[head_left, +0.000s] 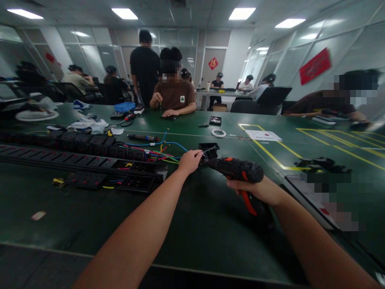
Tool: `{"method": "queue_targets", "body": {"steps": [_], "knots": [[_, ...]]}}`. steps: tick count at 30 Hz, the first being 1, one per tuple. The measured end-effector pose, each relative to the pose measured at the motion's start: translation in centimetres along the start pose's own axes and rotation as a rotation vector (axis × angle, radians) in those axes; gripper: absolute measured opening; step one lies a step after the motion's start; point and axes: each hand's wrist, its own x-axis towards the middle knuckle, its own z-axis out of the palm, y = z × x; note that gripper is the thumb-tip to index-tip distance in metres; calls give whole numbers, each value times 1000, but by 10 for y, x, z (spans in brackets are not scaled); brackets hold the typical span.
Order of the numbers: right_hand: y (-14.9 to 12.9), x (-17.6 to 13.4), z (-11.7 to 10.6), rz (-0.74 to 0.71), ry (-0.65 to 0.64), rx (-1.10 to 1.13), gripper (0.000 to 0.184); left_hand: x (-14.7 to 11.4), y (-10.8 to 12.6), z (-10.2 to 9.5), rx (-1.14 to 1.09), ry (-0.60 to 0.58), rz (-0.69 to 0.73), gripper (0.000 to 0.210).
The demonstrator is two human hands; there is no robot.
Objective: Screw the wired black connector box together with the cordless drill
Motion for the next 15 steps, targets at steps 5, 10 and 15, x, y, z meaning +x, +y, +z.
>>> {"method": "queue_targets", "body": {"steps": [5,10,15], "knots": [[-1,-1,0,31,18,-7,36,0,-1,0,-2,-1,-10,39],[4,0,-1,23,15,-24,37,1,-2,1,-8,6,1,40],[2,0,-1,16,8,-29,38,1,-2,2,-5,3,-7,40]]}}
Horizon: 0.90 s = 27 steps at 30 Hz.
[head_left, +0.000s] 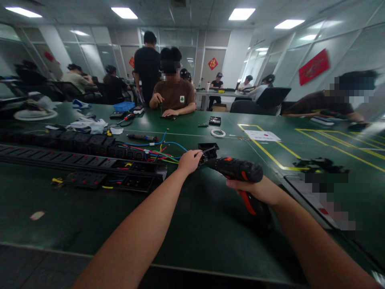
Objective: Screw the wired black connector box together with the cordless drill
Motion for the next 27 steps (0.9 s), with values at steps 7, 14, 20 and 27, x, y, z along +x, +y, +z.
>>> {"method": "queue_targets", "body": {"steps": [7,14,20,27], "knots": [[1,0,0,-5,-11,5,35,1,-2,2,-12,6,12,41],[-1,-1,0,14,-11,-15,38,1,-2,1,-14,-1,5,41],[-4,-2,1,6,-6,2,37,0,0,0,-7,2,-2,41],[-6,-3,2,28,4,-19,39,0,-2,1,-16,12,17,41]]}}
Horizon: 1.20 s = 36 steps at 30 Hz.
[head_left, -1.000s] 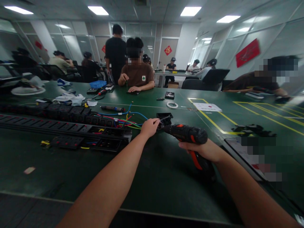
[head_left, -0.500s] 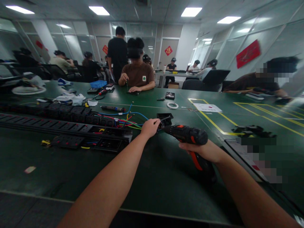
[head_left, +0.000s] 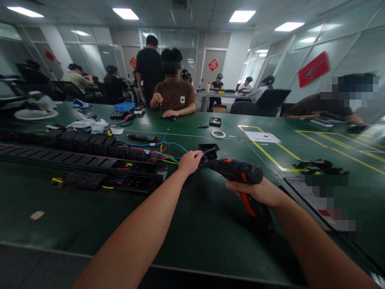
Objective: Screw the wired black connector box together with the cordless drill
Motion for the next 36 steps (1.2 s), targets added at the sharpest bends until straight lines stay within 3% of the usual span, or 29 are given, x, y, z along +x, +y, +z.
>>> {"method": "queue_targets", "body": {"steps": [23,36], "knots": [[8,4,-2,-55,-22,80,32,0,2,-1,2,2,4,40],[8,4,-1,-37,-12,62,37,1,-3,2,12,7,23,40]]}}
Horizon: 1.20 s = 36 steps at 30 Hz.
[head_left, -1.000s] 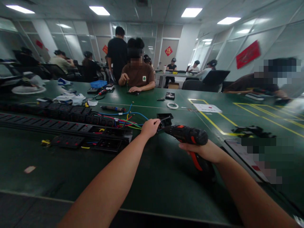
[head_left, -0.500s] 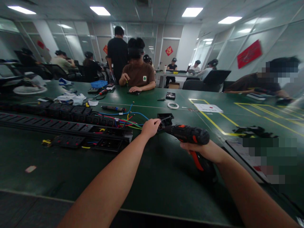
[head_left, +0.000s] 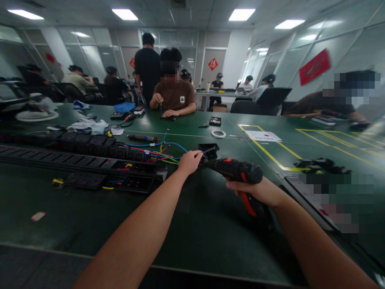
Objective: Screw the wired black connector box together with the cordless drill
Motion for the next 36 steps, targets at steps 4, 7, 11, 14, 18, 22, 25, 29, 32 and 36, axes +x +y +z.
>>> {"method": "queue_targets", "body": {"steps": [4,7,11,14,18,22,25,29,32,36], "knots": [[-3,-1,1,-11,-3,-1,36,0,0,0,-12,13,-3,40],[-2,-1,0,-13,10,-12,37,0,0,0,-12,21,-9,40],[-2,-1,-2,10,18,-33,38,0,-1,1,-9,13,-7,40],[-4,-1,-1,4,17,-36,37,0,-1,0,-5,12,-15,40],[-6,-2,0,0,20,-6,30,-1,1,-1,-3,4,-15,41],[-3,0,0,-9,5,23,25,-2,3,-2,-2,1,-24,41],[2,1,-1,-19,-15,15,25,-2,3,-2,-3,2,-29,40],[4,2,-2,-10,-8,-3,25,-2,3,-2,-3,-2,-14,40],[2,1,-2,-7,-12,-17,26,-2,2,-1,-1,-6,-12,41],[0,0,-1,-6,-4,-28,26,-1,2,-1,1,-1,-14,41]]}}
